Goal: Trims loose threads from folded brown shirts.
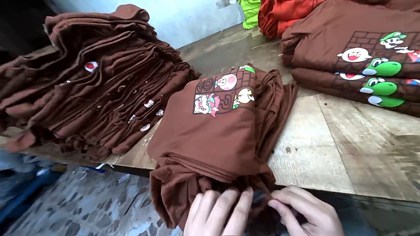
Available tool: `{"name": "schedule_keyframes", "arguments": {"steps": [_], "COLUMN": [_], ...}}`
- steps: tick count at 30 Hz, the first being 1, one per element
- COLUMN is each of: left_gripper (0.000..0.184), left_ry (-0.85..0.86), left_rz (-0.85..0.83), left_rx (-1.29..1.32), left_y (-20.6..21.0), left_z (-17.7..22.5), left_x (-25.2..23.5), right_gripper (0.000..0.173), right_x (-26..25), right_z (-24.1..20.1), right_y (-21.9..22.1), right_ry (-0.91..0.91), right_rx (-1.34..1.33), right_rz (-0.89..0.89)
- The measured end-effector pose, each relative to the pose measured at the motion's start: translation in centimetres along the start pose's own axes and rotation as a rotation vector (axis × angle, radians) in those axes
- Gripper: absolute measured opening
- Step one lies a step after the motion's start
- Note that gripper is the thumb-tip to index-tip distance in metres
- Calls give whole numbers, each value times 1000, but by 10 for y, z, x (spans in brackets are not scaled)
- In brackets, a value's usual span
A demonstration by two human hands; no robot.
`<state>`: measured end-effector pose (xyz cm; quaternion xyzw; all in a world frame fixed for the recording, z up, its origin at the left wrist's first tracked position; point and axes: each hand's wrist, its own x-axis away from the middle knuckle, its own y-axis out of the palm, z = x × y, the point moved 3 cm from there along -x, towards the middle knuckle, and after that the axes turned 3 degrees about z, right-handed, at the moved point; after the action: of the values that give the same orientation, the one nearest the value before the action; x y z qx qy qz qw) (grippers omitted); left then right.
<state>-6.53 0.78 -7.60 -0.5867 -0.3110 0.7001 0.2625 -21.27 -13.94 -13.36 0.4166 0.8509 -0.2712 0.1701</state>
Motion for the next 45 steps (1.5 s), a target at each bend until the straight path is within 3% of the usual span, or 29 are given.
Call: {"name": "schedule_keyframes", "arguments": {"steps": [4,12,15,17,19,21,23,26,29,32,36,40,43,45], "left_gripper": [25,27,25,29,34,17,9,8,12,16,15,17,20,27], "left_ry": [30,91,66,9,-35,-95,-165,-279,-452,-567,-696,-692,-611,-526], "left_rz": [16,-33,-34,-63,-100,-89,-104,-95,55,122,169,164,115,1], "left_rx": [-10,-74,-22,15,41,138,400,720,873,930,973,930,830,757], "left_y": [-5,10,5,-1,0,3,3,4,14,18,19,21,19,14], "left_z": [6,15,12,11,7,-2,-12,-30,-40,-38,-36,-32,-34,-35], "left_x": [2,-7,-4,0,6,13,8,-3,-11,-17,-21,-23,-17,-8], "right_gripper": [11,10,15,28,39,37,23,12,10,36,30,44,23,18], "right_x": [8,6,7,10,11,10,1,-22,-40,-40,-37,-39,-24,-8], "right_z": [2,-5,-2,0,1,-1,-3,-3,-3,-9,-12,-13,-12,-9], "right_y": [-10,-14,-15,-12,-3,9,21,35,43,40,39,34,25,5], "right_ry": [6,-113,-203,-246,-254,-278,-339,-400,-306,-341,-316,-343,-505,-569], "right_rx": [-93,-124,153,371,390,273,32,-405,-555,-289,-265,-11,193,217], "right_rz": [114,116,94,89,133,164,187,212,253,238,158,63,142,167]}}
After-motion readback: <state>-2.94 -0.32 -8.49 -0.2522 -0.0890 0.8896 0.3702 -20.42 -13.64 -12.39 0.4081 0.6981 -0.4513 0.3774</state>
